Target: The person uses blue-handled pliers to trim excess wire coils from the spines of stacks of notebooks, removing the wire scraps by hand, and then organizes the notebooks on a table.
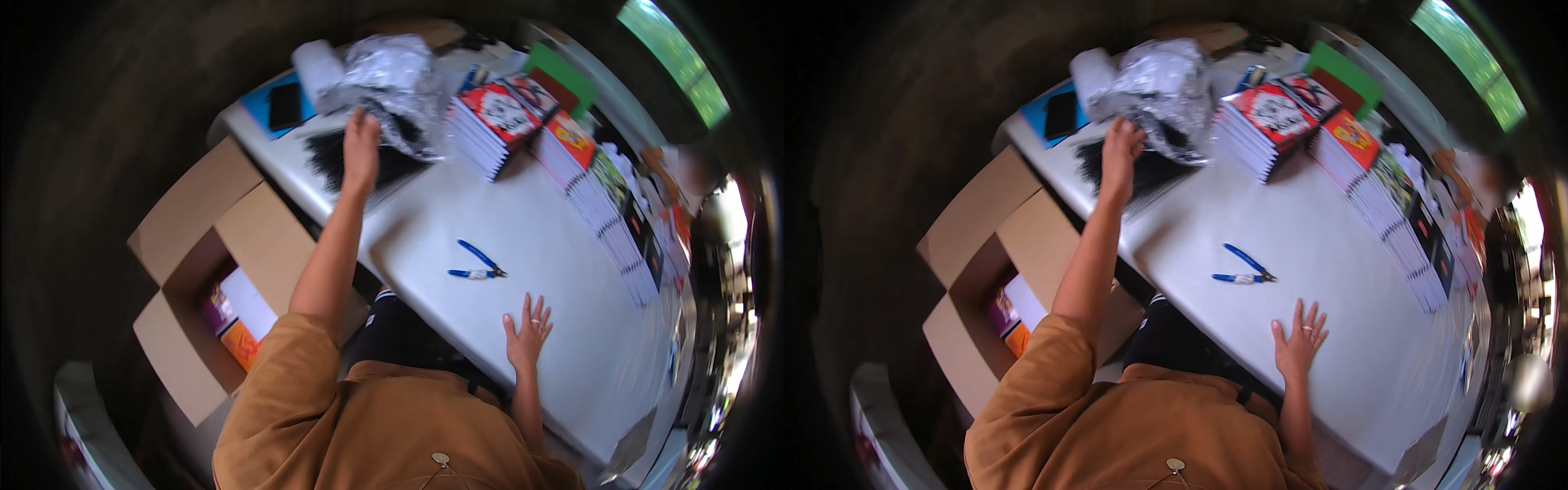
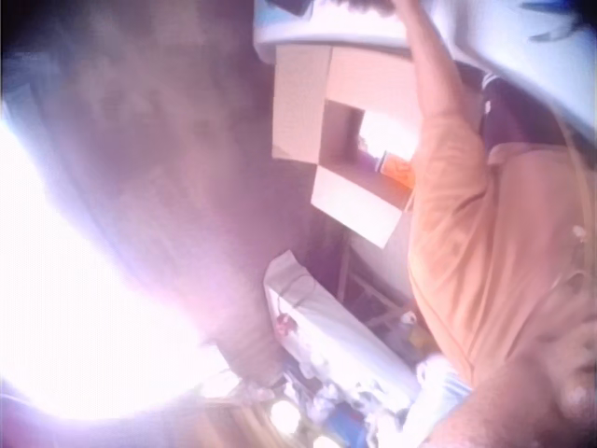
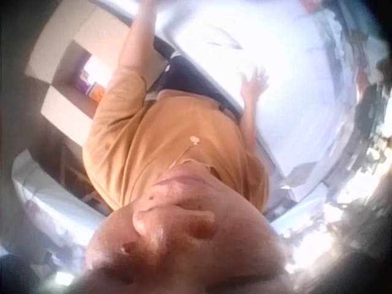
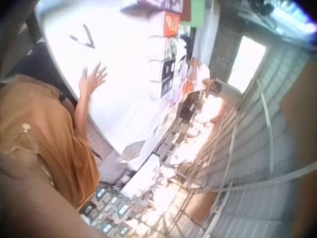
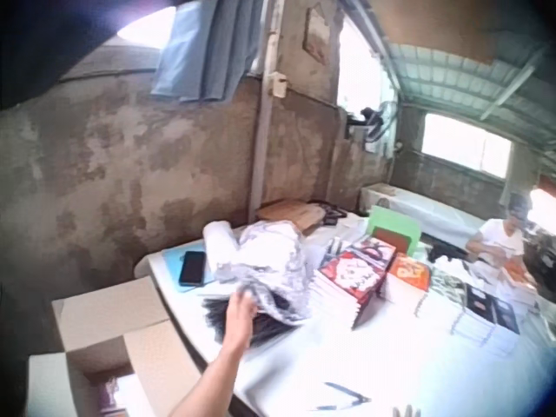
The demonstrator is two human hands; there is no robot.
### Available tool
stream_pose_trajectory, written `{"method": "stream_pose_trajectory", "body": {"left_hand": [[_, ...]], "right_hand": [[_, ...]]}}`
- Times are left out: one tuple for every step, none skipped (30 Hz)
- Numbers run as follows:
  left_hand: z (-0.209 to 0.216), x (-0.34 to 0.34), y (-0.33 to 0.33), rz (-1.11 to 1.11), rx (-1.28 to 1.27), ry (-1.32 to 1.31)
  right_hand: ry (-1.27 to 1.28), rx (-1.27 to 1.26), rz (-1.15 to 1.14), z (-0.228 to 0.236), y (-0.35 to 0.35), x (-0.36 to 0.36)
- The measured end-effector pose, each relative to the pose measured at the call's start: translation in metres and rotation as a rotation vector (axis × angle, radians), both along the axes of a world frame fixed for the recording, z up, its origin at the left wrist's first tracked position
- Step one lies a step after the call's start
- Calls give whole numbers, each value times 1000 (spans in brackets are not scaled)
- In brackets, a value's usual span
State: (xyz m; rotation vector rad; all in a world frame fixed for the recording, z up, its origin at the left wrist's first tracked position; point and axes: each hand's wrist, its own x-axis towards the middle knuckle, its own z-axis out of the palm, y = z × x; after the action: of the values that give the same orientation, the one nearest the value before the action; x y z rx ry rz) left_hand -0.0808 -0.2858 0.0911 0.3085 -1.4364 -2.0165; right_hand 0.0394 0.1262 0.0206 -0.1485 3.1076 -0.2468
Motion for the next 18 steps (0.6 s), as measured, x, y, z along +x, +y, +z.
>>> {"method": "stream_pose_trajectory", "body": {"left_hand": [[-19, 19, -5, 73, -102, -25], [-26, 45, 17, 79, -129, 18], [-47, 73, 22, 88, -222, 8], [-43, 115, 32, 66, -359, -149], [-57, 150, 31, 100, -423, -174], [-67, 184, 30, 99, -484, -276], [-78, 216, 29, 178, -512, -385], [-88, 245, 29, 254, -541, -496], [-100, 274, 28, 282, -525, -528], [-111, 304, 28, 411, -663, -657], [-120, 329, 27, 523, -803, -781], [-126, 350, 27, 540, -793, -810], [-131, 369, 27, 549, -813, -932], [-137, 386, 27, 553, -831, -1051], [-144, 397, 23, 565, -815, -1068], [-152, 403, 14, 577, -765, -1107], [-161, 408, 2, 588, -711, -1142], [-176, 413, -17, 581, -659, -1137]], "right_hand": [[-8, 3, 62, -1, -3, -1], [28, -51, 13, -5, 2, 0], [66, -110, -13, -6, -1, -2], [135, -208, 24, -3, -12, -2], [108, -204, 77, 0, -26, -2], [202, -363, 211, 3, -40, -3], [289, -527, 342, 6, -56, -3], [257, -528, 376, 11, -74, -2], [294, -556, 525, 17, -95, 0], [327, -594, 678, 21, -117, 4], [303, -636, 785, 25, -137, 7], [258, -688, 863, 27, -157, 11], [194, -701, 974, 29, -179, 15], [131, -712, 1081, 32, -202, 20], [26, -679, 1190, 39, -229, 30], [-20, -657, 1358, 31, -251, 36], [-58, -586, 1502, 25, -271, 46], [-79, -506, 1618, 17, -289, 58]]}}
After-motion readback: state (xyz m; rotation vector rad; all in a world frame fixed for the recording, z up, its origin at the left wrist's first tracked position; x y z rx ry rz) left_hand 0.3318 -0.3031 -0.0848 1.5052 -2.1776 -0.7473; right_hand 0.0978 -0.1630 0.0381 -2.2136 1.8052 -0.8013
